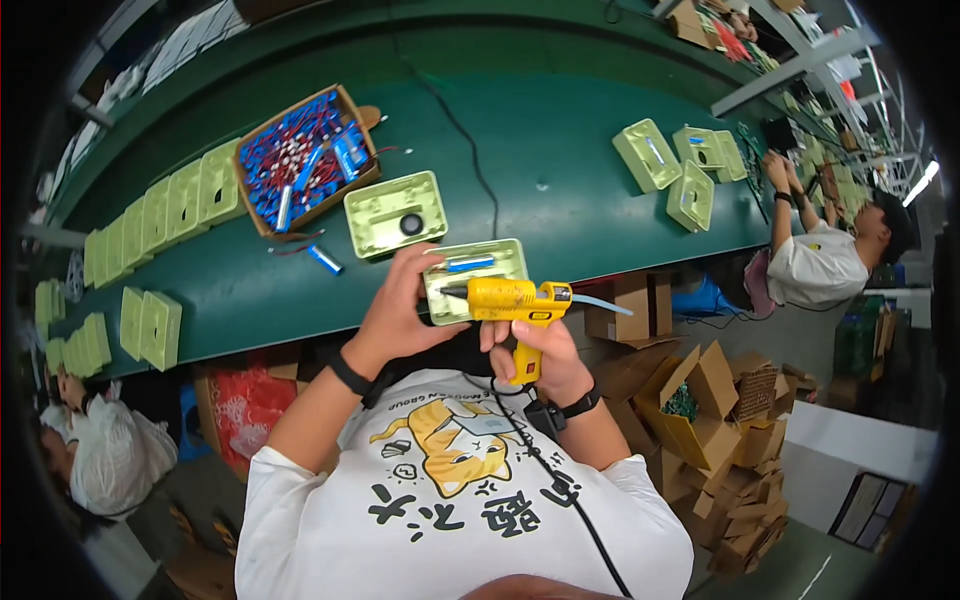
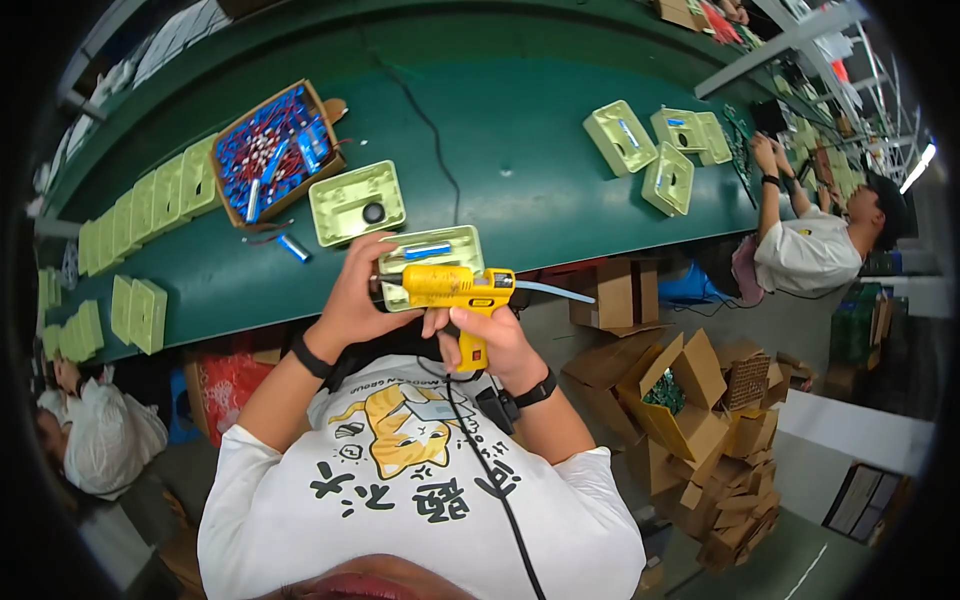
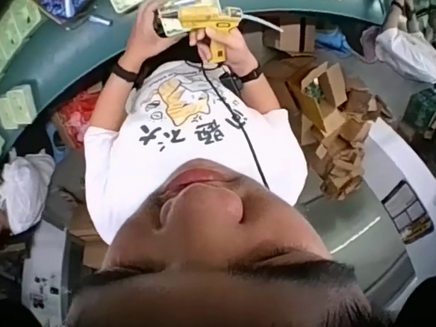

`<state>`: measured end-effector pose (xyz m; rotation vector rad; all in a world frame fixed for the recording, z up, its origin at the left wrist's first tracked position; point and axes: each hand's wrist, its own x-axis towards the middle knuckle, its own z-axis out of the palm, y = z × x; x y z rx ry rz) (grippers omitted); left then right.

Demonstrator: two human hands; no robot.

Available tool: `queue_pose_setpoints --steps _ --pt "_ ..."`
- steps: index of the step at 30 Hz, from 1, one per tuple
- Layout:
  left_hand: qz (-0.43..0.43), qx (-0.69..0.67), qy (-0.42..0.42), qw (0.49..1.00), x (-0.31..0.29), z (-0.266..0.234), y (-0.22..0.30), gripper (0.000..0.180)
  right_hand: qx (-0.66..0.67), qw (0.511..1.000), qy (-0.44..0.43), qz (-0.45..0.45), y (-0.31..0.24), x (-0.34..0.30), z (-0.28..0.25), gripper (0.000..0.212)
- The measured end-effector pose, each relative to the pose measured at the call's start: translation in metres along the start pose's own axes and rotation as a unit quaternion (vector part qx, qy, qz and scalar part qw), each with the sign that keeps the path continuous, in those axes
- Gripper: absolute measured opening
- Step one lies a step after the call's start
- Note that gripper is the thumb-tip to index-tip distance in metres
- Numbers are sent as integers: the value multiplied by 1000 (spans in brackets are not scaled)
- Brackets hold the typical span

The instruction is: The person picks up a battery from a box, places it into a plastic housing, and applies adhesive with a glue gun. This process is repeated for several more units before the person sets the glue gun down.

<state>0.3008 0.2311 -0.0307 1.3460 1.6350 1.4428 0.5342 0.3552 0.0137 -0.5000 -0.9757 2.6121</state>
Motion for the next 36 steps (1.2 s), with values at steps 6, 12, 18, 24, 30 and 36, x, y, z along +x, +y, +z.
queue_pose_setpoints --steps 6,12,18,24,30,36 --pt "-93 -23 -62 993 79 91 -17 67 24 999 -8 -34 5 -7 1 25" --pt "165 203 28 965 56 62 -30 55 50 995 29 -82 6 -26 -27 25" --pt "35 467 165 868 5 -17 -8 43 79 989 64 -105 8 -27 -48 23" --pt "31 444 132 886 -40 -25 -10 33 -18 997 49 -51 3 21 -12 25" --pt "45 369 82 925 -85 -37 -9 28 -293 949 31 109 6 75 39 32" --pt "34 295 144 944 -99 -68 -13 27 -427 886 31 181 27 98 57 33"
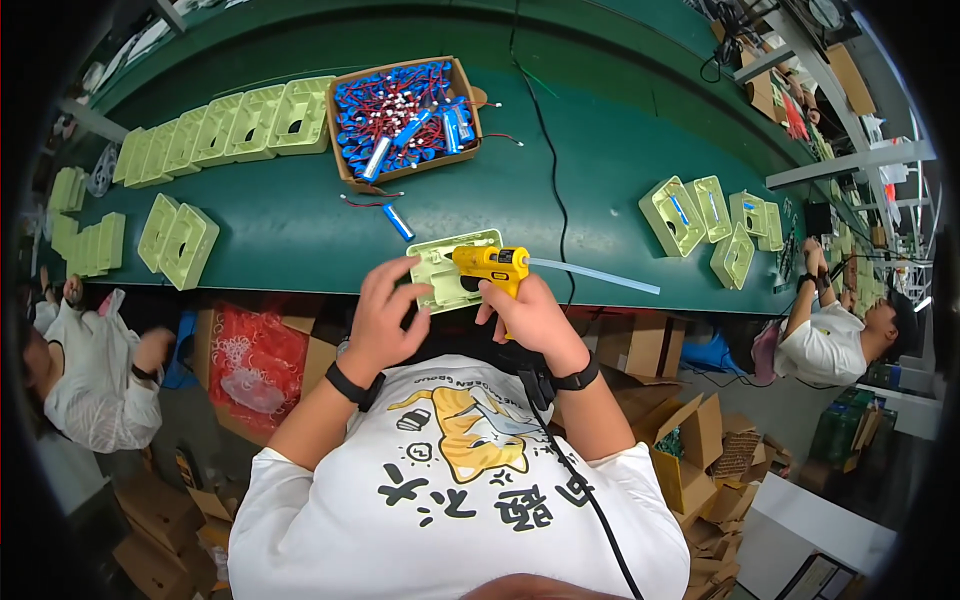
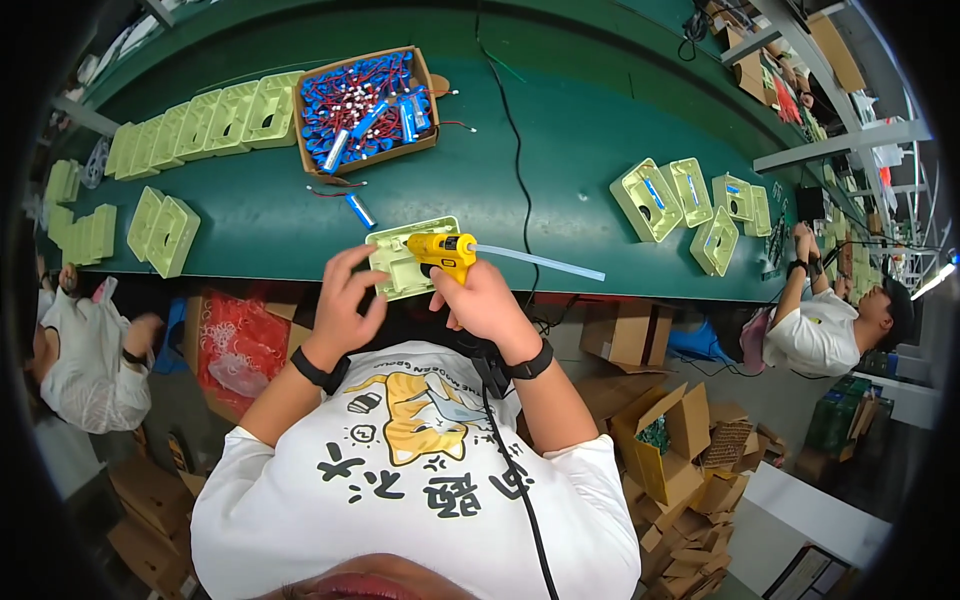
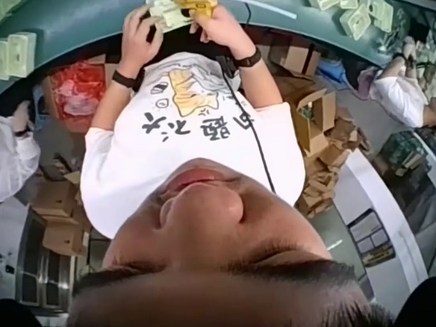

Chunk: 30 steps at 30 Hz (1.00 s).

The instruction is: The person picks up a battery from a box, places it into a plastic housing, and applies adhesive with a glue gun. This process is repeated for several more units before the person sets the glue gun down.

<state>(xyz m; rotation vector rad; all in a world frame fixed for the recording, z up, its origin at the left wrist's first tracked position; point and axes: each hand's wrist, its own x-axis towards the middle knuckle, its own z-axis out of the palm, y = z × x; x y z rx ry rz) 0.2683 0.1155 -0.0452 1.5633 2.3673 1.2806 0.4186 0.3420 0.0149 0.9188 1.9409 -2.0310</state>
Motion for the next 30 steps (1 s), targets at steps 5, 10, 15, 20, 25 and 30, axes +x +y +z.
queue_pose_setpoints --steps 5,10,15,20,25,30 --pt "-54 16 77 995 35 -11 -42 30 -65 997 28 10 -12 6 16 35" --pt "-40 119 6 992 59 -15 -53 33 -70 997 15 38 -14 7 18 34" --pt "-53 122 13 991 49 -18 -64 30 -34 997 -4 62 -9 8 11 33" --pt "-156 136 -32 978 27 -37 -62 24 32 998 23 41 -9 3 9 30" --pt "-177 77 -17 981 11 -48 -49 21 31 999 19 13 -10 8 7 29" --pt "-248 0 -9 969 5 -50 -30 23 2 999 -5 46 -10 11 7 29"
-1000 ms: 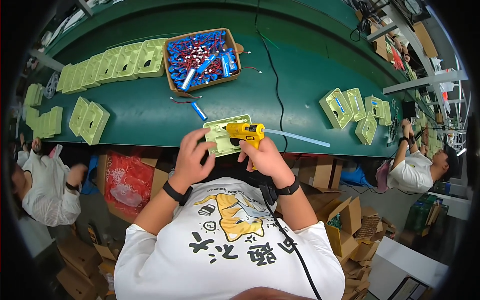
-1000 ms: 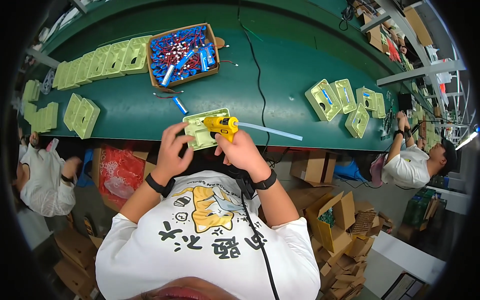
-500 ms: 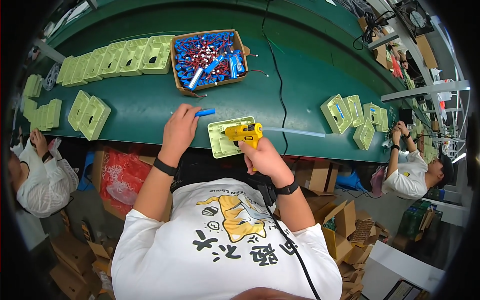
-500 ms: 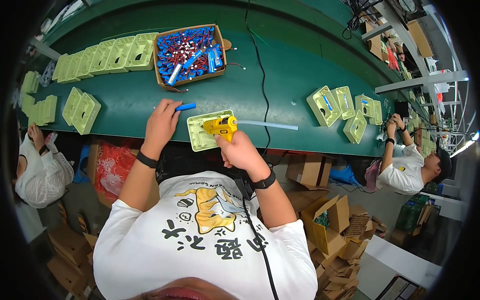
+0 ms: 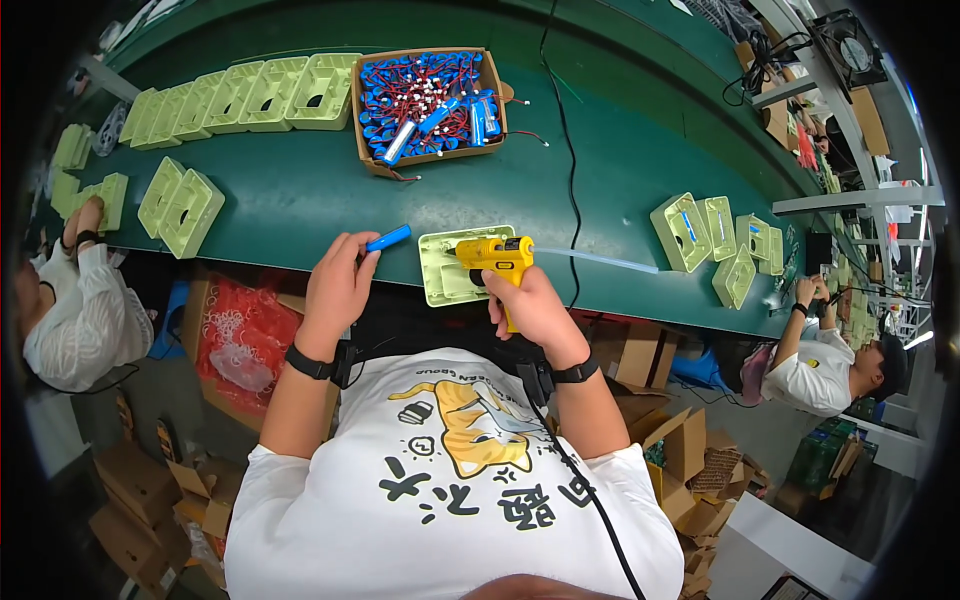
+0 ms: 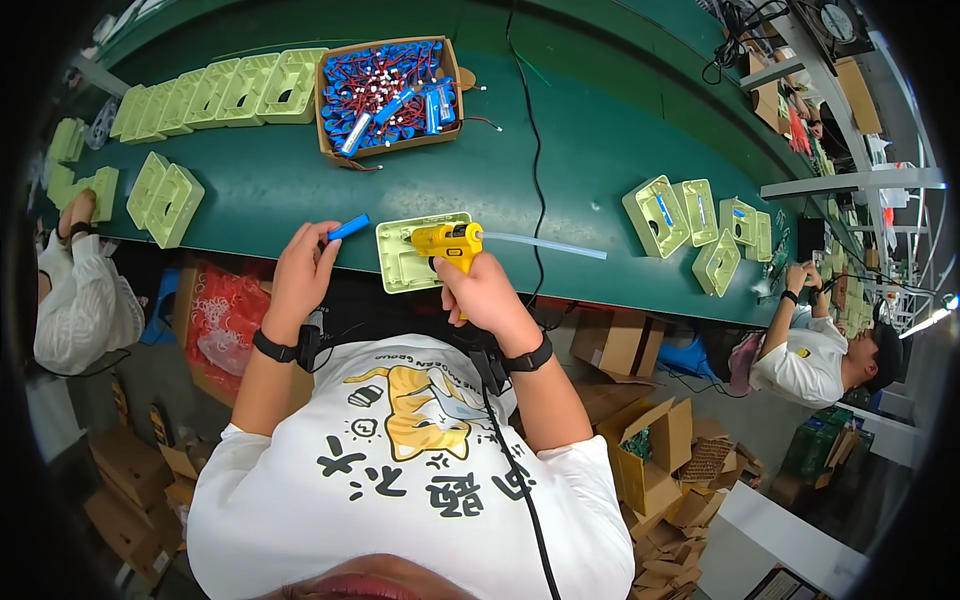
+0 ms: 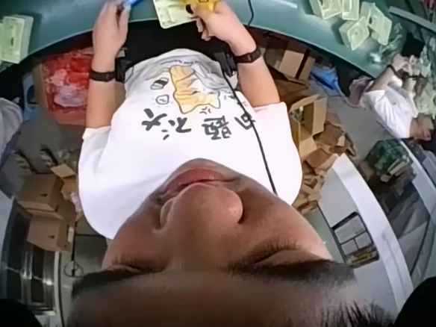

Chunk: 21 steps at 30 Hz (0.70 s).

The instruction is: The person picks up a battery from a box, places it into a plastic housing, and applies adhesive with a glue gun. This process is repeated for several more units before the person sets the glue gun down.

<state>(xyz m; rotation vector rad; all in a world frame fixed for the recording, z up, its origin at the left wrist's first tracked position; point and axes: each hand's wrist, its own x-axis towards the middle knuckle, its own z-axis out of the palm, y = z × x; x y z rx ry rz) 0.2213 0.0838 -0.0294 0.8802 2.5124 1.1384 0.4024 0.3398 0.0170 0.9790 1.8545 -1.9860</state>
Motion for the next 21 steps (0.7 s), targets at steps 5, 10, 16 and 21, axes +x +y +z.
queue_pose_setpoints --steps 5,10,16,21 --pt "-22 -51 16 998 -2 1 21 23 -13 1000 -3 -5 -3 -2 -3 27" --pt "55 -56 -1 997 5 16 38 23 33 999 11 -12 5 -13 -11 28" --pt "237 -33 19 971 24 44 46 26 15 992 99 -81 29 -22 -14 32" --pt "239 -52 21 969 26 58 34 28 -40 986 130 -95 45 -21 -7 31"
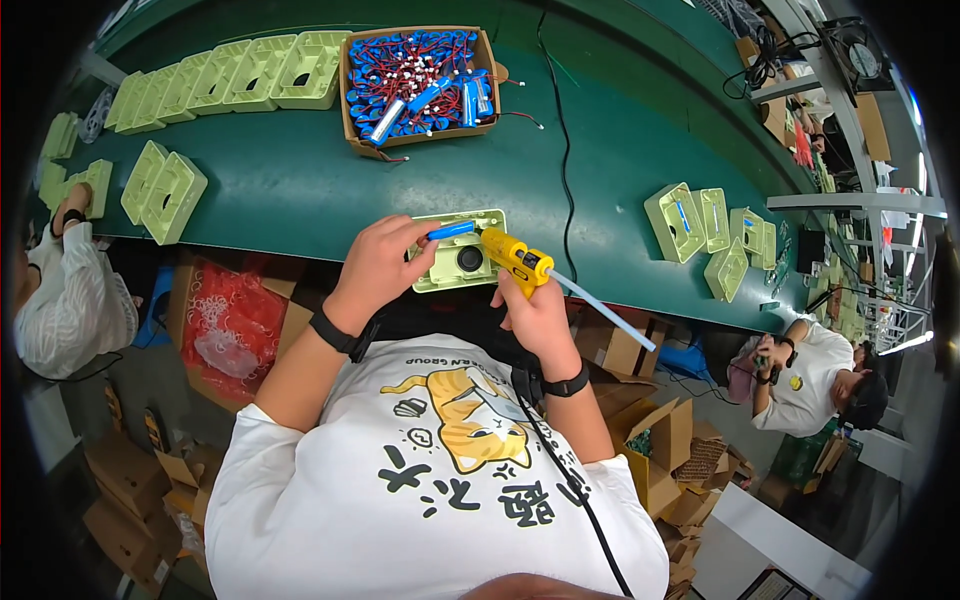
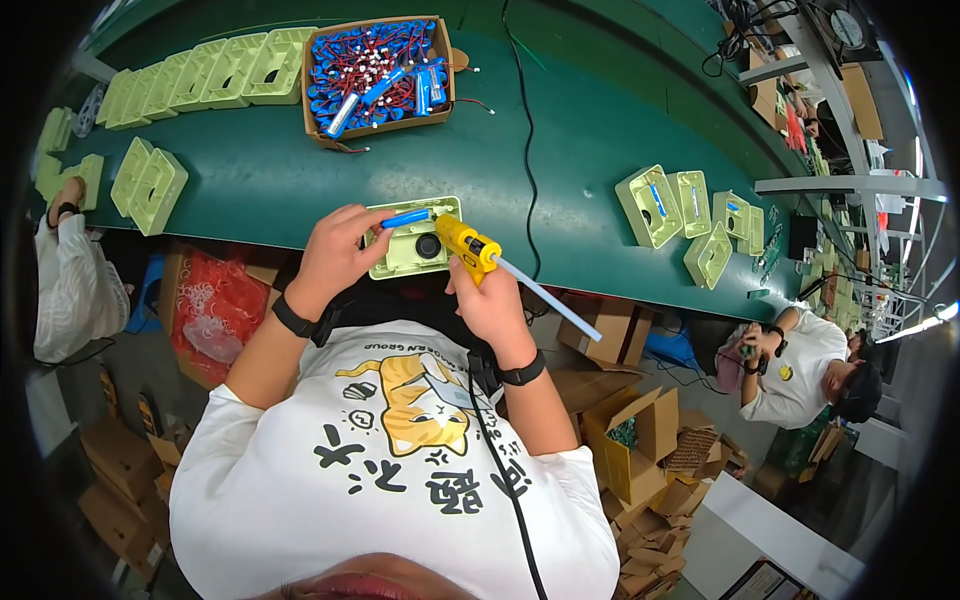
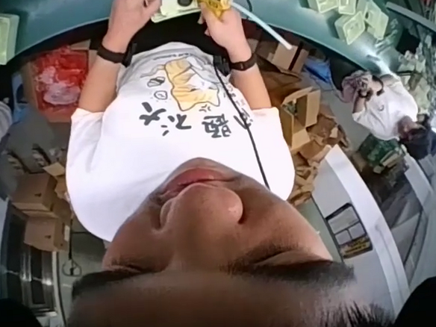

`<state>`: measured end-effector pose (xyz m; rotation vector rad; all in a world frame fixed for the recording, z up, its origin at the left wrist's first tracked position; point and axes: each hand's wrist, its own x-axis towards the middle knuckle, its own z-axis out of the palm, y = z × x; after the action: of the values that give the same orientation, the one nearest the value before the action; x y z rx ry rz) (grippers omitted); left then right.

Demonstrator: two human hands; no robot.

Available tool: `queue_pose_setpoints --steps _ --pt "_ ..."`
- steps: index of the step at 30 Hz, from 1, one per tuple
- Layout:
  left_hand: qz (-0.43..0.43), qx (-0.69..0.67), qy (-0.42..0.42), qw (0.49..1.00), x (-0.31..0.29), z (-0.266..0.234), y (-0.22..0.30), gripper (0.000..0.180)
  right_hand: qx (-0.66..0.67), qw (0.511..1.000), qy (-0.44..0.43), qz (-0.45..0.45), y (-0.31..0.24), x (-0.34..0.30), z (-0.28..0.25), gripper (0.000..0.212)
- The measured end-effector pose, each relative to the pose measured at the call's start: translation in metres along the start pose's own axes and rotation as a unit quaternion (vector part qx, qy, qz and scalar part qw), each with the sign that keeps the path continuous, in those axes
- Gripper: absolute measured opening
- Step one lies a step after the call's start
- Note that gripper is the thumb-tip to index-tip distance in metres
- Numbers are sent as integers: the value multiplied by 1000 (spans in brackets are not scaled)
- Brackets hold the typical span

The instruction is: The person picks up a battery from a box, places it into a plastic housing, and applies adhesive with a glue gun. This process is repeated for several more units before the person sets the glue gun down.

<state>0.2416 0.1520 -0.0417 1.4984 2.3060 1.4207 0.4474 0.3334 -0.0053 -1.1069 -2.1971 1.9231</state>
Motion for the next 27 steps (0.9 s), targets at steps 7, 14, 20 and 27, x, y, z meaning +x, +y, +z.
queue_pose_setpoints --steps 7,14,20,27 --pt "-57 -12 26 998 -8 11 -1 29 -221 950 72 -206 19 -4 14 26" --pt "-53 -13 33 998 -9 13 -3 30 -314 932 84 -160 3 -13 22 21" --pt "-50 -13 33 998 -9 13 -2 30 -235 954 81 -169 -2 -14 17 23" --pt "-72 27 13 997 -6 6 5 25 -203 964 70 -156 8 -12 10 27"
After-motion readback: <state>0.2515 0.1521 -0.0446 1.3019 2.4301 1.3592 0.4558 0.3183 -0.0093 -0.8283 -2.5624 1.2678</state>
